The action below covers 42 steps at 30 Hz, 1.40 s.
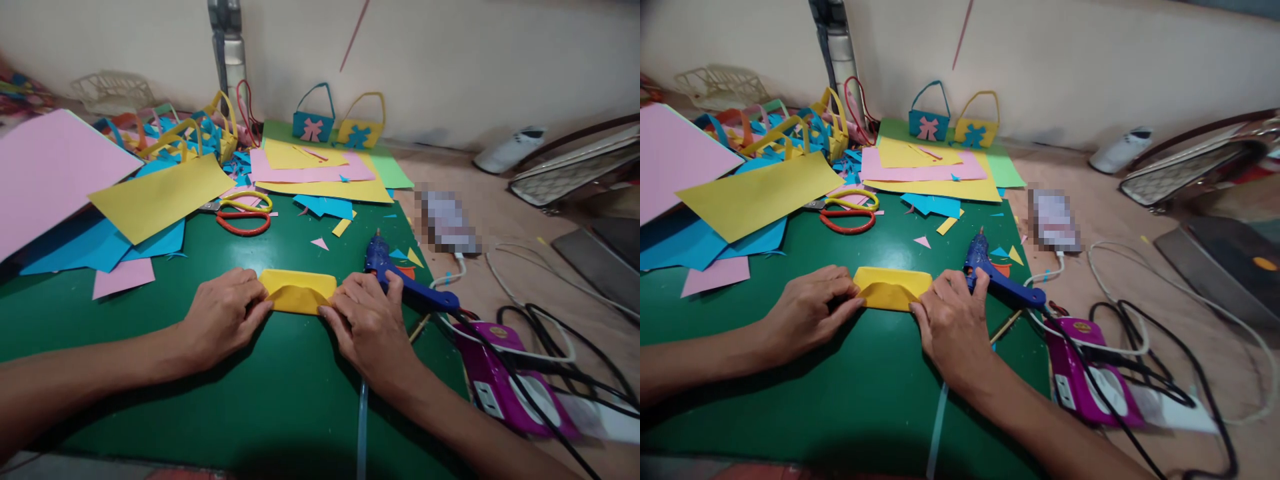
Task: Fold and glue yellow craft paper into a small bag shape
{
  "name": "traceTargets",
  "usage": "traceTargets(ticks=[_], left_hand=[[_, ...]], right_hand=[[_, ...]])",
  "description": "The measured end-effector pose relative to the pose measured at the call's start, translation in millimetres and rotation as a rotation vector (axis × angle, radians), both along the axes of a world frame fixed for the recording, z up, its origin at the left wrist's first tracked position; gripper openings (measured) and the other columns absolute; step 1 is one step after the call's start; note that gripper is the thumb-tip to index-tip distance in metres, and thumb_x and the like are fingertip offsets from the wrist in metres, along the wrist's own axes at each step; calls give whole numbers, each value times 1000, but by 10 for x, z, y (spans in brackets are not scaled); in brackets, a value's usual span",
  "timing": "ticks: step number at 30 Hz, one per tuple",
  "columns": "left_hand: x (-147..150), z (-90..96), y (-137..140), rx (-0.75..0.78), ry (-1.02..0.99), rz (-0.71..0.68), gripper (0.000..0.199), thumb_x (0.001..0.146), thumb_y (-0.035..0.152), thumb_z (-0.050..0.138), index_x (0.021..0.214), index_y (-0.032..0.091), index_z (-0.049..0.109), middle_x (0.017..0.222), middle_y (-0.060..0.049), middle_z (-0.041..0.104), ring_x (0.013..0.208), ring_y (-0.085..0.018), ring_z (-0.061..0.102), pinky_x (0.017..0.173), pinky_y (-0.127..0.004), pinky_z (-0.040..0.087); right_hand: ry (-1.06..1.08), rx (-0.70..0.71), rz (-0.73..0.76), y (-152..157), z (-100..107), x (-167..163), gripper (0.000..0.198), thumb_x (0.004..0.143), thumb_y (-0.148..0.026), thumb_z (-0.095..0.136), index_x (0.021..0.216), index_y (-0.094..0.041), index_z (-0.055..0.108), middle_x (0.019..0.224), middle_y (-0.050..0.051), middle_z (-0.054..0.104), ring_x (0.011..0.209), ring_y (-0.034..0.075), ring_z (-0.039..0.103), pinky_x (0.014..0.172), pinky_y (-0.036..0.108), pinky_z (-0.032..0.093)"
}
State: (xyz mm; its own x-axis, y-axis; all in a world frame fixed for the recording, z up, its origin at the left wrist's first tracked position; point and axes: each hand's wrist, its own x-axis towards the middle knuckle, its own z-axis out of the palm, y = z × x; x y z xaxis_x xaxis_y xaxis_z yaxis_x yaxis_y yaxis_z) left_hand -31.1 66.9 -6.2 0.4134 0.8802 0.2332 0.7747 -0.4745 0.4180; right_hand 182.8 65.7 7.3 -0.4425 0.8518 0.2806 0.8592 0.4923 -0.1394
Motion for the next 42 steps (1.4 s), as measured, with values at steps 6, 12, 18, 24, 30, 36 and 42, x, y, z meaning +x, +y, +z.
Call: traceTargets(ticks=[6,12,18,24,30,36,42], left_hand=[[47,-4,-2,19,58,63,21,83,23,48,65,15,54,67,-1,56,65,-14,50,57,-26,36],[74,-37,-16,57,100,110,16,82,23,49,67,17,53,64,0,55,62,-14,50,54,-25,34],[27,-56,-25,335,209,14,18,87,24,47,102,17,55,78,-4,57,70,-18,49,57,-28,38],[1,-10,-53,470,289,-327,22,90,12,38,92,14,60,92,-8,61,80,-20,51,63,-32,40],[36,-15,-139,454,337,-366,20,89,12,41,98,8,59,91,-11,61,83,-22,54,64,-34,41],[77,-12,-264,396,406,-403,43,89,43,43,105,6,57,93,-15,62,85,-27,57,75,-43,44],[100,-11,-484,396,447,-299,75,79,69,36,114,5,55,116,-24,58,107,-37,53,89,-48,38]], right_hand=[[-85,28,-36,2,13,-27,20,81,-22,59,61,-17,60,72,5,63,79,21,47,89,48,23],[-103,50,-53,7,6,-22,23,82,-26,59,61,-17,61,72,5,63,80,21,47,90,48,23],[-96,65,-56,21,3,2,24,82,-28,58,61,-17,61,71,5,64,80,21,49,89,48,24],[-68,86,-54,32,-19,22,28,86,-27,53,61,-18,61,69,5,63,78,21,49,88,48,26],[-98,64,-61,24,-24,21,22,84,-17,49,65,-17,61,72,5,62,77,20,48,89,49,25],[-126,105,-62,30,-38,23,25,86,-18,46,65,-17,61,72,6,61,75,21,47,89,48,26],[-129,134,-49,34,-42,17,31,88,-18,42,62,-17,60,70,6,61,74,21,47,87,49,26]])
